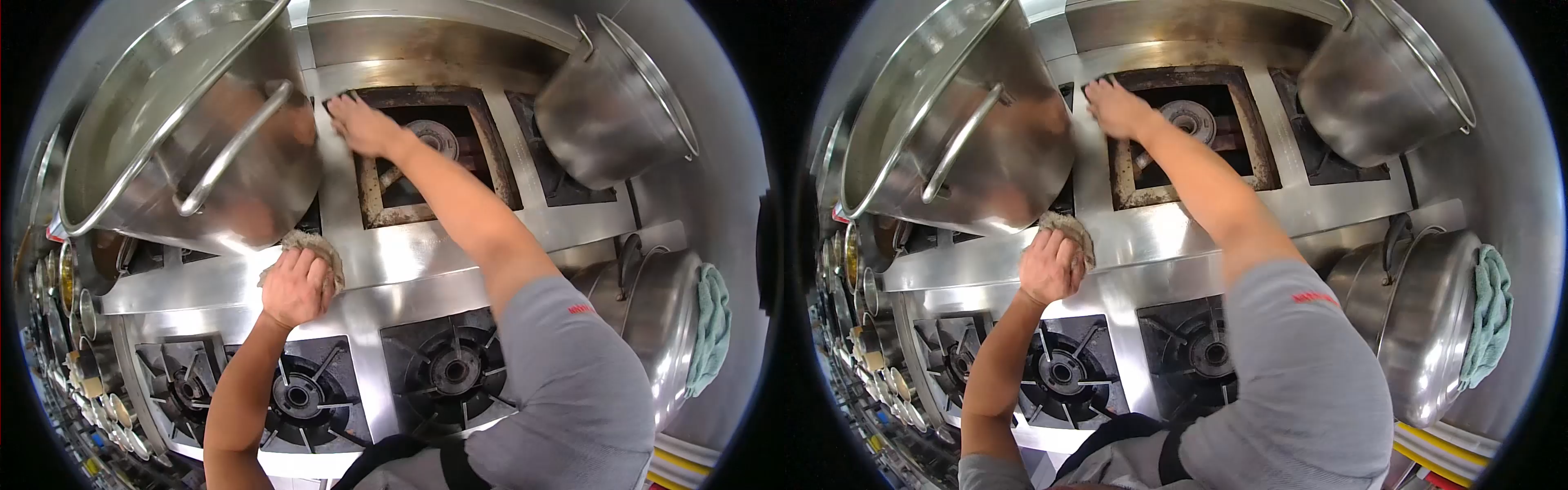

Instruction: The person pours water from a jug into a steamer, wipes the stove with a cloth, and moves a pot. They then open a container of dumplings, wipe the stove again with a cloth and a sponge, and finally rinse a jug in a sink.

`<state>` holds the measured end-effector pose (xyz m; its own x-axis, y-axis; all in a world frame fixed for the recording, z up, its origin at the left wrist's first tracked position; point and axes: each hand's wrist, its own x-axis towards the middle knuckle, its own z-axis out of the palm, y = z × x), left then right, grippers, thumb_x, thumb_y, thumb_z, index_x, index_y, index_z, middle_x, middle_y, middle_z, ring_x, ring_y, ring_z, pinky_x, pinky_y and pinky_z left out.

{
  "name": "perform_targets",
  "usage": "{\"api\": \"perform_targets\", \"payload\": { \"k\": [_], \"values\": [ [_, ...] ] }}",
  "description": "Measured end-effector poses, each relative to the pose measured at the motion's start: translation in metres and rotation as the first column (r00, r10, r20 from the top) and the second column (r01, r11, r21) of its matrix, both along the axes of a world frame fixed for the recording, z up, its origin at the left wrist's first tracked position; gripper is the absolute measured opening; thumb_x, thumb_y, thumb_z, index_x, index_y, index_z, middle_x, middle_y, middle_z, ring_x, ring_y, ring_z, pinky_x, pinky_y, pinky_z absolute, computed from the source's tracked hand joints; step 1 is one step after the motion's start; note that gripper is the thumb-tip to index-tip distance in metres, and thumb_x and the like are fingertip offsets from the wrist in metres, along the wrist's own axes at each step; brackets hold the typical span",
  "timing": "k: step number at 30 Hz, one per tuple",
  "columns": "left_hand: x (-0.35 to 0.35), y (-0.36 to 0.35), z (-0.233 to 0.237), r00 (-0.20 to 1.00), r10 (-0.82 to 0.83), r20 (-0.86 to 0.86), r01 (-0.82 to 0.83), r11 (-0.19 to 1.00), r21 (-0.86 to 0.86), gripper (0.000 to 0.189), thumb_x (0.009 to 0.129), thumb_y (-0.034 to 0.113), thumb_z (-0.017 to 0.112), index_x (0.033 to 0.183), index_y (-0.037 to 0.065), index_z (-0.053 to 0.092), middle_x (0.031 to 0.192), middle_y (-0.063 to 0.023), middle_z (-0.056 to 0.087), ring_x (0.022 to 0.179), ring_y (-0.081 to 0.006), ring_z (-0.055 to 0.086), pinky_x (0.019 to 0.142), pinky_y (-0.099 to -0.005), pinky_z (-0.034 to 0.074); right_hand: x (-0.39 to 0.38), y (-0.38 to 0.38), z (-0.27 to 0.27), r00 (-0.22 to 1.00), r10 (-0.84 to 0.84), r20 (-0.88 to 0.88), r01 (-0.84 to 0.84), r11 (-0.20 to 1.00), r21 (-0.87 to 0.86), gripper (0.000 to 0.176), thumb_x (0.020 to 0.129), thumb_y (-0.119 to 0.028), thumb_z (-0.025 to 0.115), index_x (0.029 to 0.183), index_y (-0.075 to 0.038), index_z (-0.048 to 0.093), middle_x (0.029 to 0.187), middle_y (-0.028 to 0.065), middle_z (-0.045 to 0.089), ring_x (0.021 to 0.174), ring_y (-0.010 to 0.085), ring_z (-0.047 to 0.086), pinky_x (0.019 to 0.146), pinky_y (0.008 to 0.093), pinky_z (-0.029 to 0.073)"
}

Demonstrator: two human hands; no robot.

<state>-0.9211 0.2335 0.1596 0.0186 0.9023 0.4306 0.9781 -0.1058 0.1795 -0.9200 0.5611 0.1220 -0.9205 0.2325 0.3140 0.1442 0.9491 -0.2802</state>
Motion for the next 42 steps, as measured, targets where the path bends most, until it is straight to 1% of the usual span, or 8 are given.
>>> {"api": "perform_targets", "payload": {
  "k": [5, 10, 17, 21, 25, 27, 32, 42],
  "values": [
    [-0.001, -0.003, -0.002, 1.000, -0.017, 0.012, 0.018, 0.999, -0.032, 0.021, 0.071, 0.014, 0.067, 0.083, 0.005, 0.052, 0.083, -0.0123, 0.051, 0.077, -0.0325, 0.053, 0.061, -0.0415, 0.048, 0.000, 0.003, 0.022, 0.988, -0.021, 0.156, 0.021, 1.000, -0.002, 0.053, 0.101, -0.028, 0.043, 0.144, 0.004, 0.037, 0.151, 0.0229, 0.035, 0.140, 0.0356, 0.035, 0.114, 0.0469, 0.030],
    [-0.004, -0.003, -0.006, 0.999, -0.028, 0.019, 0.028, 0.999, -0.015, 0.021, 0.071, 0.013, 0.067, 0.083, 0.005, 0.052, 0.083, -0.0132, 0.052, 0.077, -0.0332, 0.052, 0.063, -0.0421, 0.048, 0.039, -0.043, -0.008, 1.000, 0.003, 0.011, -0.003, 1.000, 0.000, 0.047, 0.102, -0.025, 0.039, 0.136, 0.007, 0.043, 0.145, 0.0243, 0.042, 0.138, 0.0375, 0.036, 0.115, 0.0473, 0.028],
    [-0.003, -0.004, -0.006, 0.998, -0.054, 0.024, 0.054, 0.999, -0.003, 0.020, 0.073, 0.013, 0.067, 0.084, 0.004, 0.054, 0.084, -0.0139, 0.052, 0.077, -0.0337, 0.053, 0.068, -0.0423, 0.047, 0.031, -0.039, 0.009, 0.990, -0.030, 0.141, 0.030, 1.000, 0.004, 0.045, 0.101, -0.023, 0.039, 0.134, 0.009, 0.043, 0.143, 0.0249, 0.044, 0.136, 0.0383, 0.039, 0.115, 0.0480, 0.029],
    [-0.001, -0.002, -0.006, 0.999, -0.037, 0.036, 0.037, 0.999, -0.007, 0.020, 0.072, 0.013, 0.066, 0.085, 0.004, 0.054, 0.085, -0.0141, 0.052, 0.078, -0.0335, 0.052, 0.071, -0.0418, 0.047, 0.072, -0.055, 0.039, 0.997, 0.056, 0.060, -0.053, 0.997, -0.056, 0.034, 0.099, -0.022, 0.045, 0.116, 0.003, 0.060, 0.120, 0.0257, 0.058, 0.117, 0.0414, 0.054, 0.102, 0.0472, 0.043],
    [-0.001, -0.005, -0.003, 1.000, -0.020, 0.012, 0.020, 1.000, -0.007, 0.019, 0.073, 0.013, 0.066, 0.085, 0.004, 0.054, 0.084, -0.0139, 0.052, 0.078, -0.0334, 0.052, 0.071, -0.0419, 0.047, 0.043, -0.029, 0.107, 0.952, -0.306, -0.005, 0.270, 0.849, -0.455, 0.030, 0.099, -0.024, 0.048, 0.103, 0.000, 0.065, 0.089, 0.0268, 0.066, 0.093, 0.0442, 0.062, 0.081, 0.0492, 0.051],
    [-0.002, -0.006, -0.004, 1.000, -0.023, 0.007, 0.023, 1.000, -0.011, 0.020, 0.073, 0.014, 0.066, 0.085, 0.004, 0.054, 0.084, -0.0137, 0.052, 0.078, -0.0334, 0.052, 0.070, -0.0419, 0.047, 0.024, -0.025, 0.074, 0.957, -0.221, -0.188, 0.150, 0.932, -0.329, 0.025, 0.097, -0.020, 0.049, 0.107, -0.002, 0.064, 0.093, 0.0252, 0.067, 0.096, 0.0441, 0.063, 0.084, 0.0485, 0.050],
    [-0.003, -0.005, -0.005, 1.000, -0.015, 0.002, 0.015, 1.000, -0.006, 0.021, 0.073, 0.014, 0.066, 0.086, 0.004, 0.054, 0.086, -0.0135, 0.052, 0.080, -0.0332, 0.053, 0.070, -0.0408, 0.048, 0.017, -0.032, 0.011, 0.999, 0.042, 0.021, -0.041, 0.997, -0.064, 0.047, 0.100, -0.024, 0.044, 0.139, 0.004, 0.043, 0.151, 0.0210, 0.036, 0.142, 0.0355, 0.031, 0.116, 0.0460, 0.028],
    [0.000, -0.004, -0.003, 1.000, -0.021, 0.015, 0.021, 0.999, -0.030, 0.021, 0.075, 0.016, 0.065, 0.089, 0.004, 0.055, 0.087, -0.0134, 0.054, 0.081, -0.0329, 0.054, 0.071, -0.0415, 0.048, 0.049, -0.037, 0.012, 0.978, 0.102, 0.184, -0.104, 0.995, 0.003, 0.051, 0.104, -0.029, 0.035, 0.146, 0.000, 0.036, 0.155, 0.0169, 0.032, 0.145, 0.0302, 0.026, 0.120, 0.0468, 0.018]
  ]
}}
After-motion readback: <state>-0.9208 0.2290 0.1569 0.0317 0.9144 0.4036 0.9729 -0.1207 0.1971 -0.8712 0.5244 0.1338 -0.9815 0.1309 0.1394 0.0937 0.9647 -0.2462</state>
